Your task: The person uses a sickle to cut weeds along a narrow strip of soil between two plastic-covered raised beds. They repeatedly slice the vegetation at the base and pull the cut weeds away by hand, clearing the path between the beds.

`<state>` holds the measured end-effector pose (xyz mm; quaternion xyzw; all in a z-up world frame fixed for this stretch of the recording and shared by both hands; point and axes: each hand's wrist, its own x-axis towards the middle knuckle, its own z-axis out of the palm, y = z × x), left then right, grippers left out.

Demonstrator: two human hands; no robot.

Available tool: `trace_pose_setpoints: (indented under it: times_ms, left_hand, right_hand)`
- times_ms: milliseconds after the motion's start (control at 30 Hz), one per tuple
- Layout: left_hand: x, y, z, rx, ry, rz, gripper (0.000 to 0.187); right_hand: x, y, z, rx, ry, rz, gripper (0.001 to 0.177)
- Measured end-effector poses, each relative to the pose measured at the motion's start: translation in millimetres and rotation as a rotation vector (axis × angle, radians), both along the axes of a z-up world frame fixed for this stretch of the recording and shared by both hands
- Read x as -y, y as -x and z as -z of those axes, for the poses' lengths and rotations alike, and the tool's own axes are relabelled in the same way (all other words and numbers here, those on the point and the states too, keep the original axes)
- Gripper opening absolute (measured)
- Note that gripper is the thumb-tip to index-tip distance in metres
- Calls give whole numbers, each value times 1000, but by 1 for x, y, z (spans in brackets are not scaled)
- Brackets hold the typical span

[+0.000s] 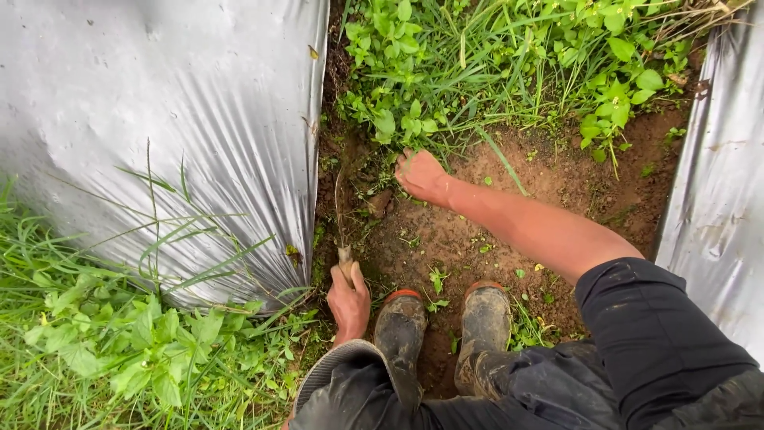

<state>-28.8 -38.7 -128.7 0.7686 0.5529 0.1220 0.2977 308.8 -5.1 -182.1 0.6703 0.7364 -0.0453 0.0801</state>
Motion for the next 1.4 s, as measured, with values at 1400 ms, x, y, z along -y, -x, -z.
trace_pose_setpoints:
  times_ms: [1400]
  left_hand:
    - [-2, -17, -31, -28, 218, -7, 35]
  right_hand:
    - [2, -11, 5, -201, 1, 3, 36]
